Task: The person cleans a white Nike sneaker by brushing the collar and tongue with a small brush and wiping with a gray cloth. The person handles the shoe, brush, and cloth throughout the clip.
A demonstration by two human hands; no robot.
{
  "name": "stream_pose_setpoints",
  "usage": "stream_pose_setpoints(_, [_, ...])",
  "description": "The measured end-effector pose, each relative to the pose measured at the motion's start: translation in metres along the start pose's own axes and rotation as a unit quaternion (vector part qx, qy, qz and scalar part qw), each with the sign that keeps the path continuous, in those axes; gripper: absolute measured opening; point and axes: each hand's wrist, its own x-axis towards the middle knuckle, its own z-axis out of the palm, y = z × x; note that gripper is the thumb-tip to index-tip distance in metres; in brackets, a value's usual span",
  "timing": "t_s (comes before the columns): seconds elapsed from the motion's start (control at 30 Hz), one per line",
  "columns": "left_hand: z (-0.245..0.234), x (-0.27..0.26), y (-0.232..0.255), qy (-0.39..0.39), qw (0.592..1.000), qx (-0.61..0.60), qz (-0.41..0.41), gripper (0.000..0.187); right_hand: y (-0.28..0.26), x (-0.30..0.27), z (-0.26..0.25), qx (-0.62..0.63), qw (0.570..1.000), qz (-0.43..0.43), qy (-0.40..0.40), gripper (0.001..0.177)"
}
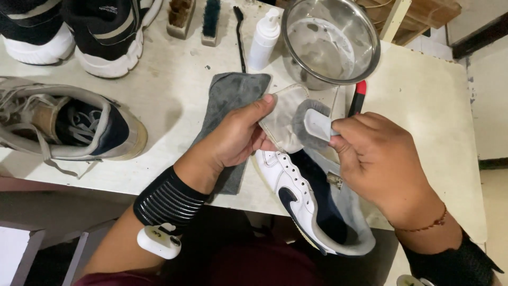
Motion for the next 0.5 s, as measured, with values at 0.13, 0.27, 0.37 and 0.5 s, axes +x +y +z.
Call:
stream_pose_setpoints(0.13, [0.001, -0.003, 0.004, 0.0, 1.0, 0.001, -0.01, 0.063, 0.005, 0.009, 0.002, -0.1, 0.995, 0.007, -0.007, 0.019])
stream_pose_setpoints(0.27, [0.003, -0.007, 0.006, -0.027, 0.999, -0.024, -0.005, 0.059, 0.007, 0.015, 0.012, -0.145, 0.989, -0.014, 0.018, 0.017])
stream_pose_setpoints(0.37, [0.003, -0.007, 0.005, -0.029, 0.999, -0.021, -0.017, 0.055, 0.002, 0.019, 0.017, -0.15, 0.986, -0.07, 0.022, 0.018])
stream_pose_setpoints(0.5, [0.003, -0.003, 0.005, 0.002, 0.999, -0.021, -0.041, 0.059, 0.034, 0.022, 0.023, -0.204, 0.976, -0.072, 0.031, 0.024])
